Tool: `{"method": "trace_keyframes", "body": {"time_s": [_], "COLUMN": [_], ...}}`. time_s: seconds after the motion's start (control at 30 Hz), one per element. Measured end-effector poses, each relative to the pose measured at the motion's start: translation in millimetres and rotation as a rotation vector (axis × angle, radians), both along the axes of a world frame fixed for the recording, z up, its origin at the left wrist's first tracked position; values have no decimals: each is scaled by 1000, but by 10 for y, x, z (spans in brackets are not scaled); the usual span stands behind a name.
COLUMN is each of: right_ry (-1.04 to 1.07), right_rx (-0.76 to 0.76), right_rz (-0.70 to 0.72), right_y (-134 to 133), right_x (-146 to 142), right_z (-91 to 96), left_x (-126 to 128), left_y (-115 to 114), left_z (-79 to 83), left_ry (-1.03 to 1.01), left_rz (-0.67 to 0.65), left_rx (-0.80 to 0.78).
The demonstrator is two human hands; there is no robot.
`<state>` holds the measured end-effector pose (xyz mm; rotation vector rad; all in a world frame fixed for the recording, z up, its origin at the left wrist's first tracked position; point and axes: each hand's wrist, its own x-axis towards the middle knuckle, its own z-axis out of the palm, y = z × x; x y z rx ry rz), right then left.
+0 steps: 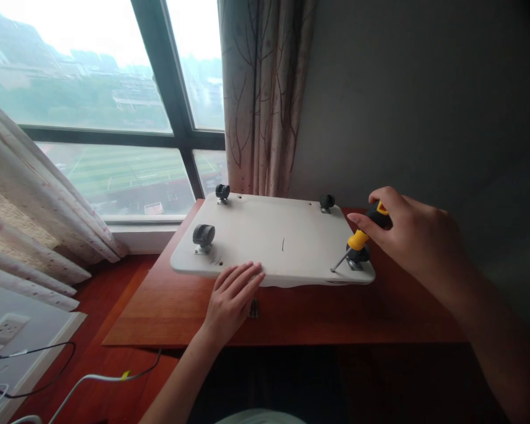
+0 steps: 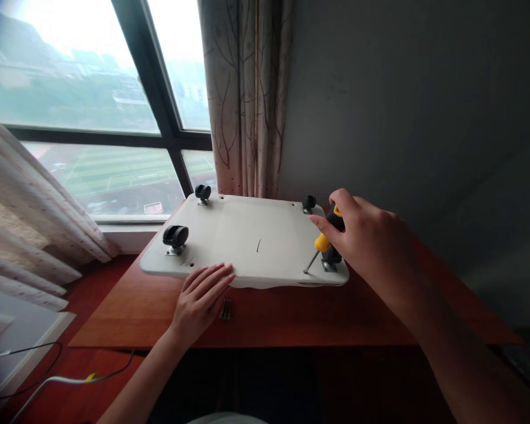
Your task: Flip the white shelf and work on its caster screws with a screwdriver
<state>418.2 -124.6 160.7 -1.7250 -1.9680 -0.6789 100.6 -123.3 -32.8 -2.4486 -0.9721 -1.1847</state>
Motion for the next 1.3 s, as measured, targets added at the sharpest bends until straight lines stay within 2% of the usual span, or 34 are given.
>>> {"method": "trace_keyframes", "body": {"time_s": [0.07, 0.2, 0.27, 0.33, 0.47, 0.67, 0.9, 1.03, 1.2, 1.3], "right_ry": [90, 313, 352, 337, 224, 86, 118, 116, 122, 220], "right_rx": [-54, -265, -329, -315, -155, -48, -45, -72, 67, 105], "right_rz": [61, 292, 344, 310, 145, -30, -5, 18, 31, -17], "right_y": [-14, -82, -117, -141, -166, -160, -96, -125, -276, -374], "right_x": [-1, 46, 92, 132, 142, 108, 124, 164, 259, 283], "right_z": [19, 115, 155, 170, 139, 57, 41, 87, 108, 69], "left_x": [-4, -21, -25, -21, 6, 29, 31, -2, -126, -199], "left_y": [-9, -34, -41, -43, -41, -74, -96, -144, -309, -390], "left_z": [-4, 2, 10, 17, 21, 42, 120, 191, 209, 155], "left_ry": [-9, 1, 8, 2, -26, -36, -17, -15, -105, -42], "left_rz": [9, 20, 18, 12, 11, 30, 41, -7, -83, -66], "left_rx": [-4, -25, -31, -25, -17, -34, -59, -86, -150, -266]}}
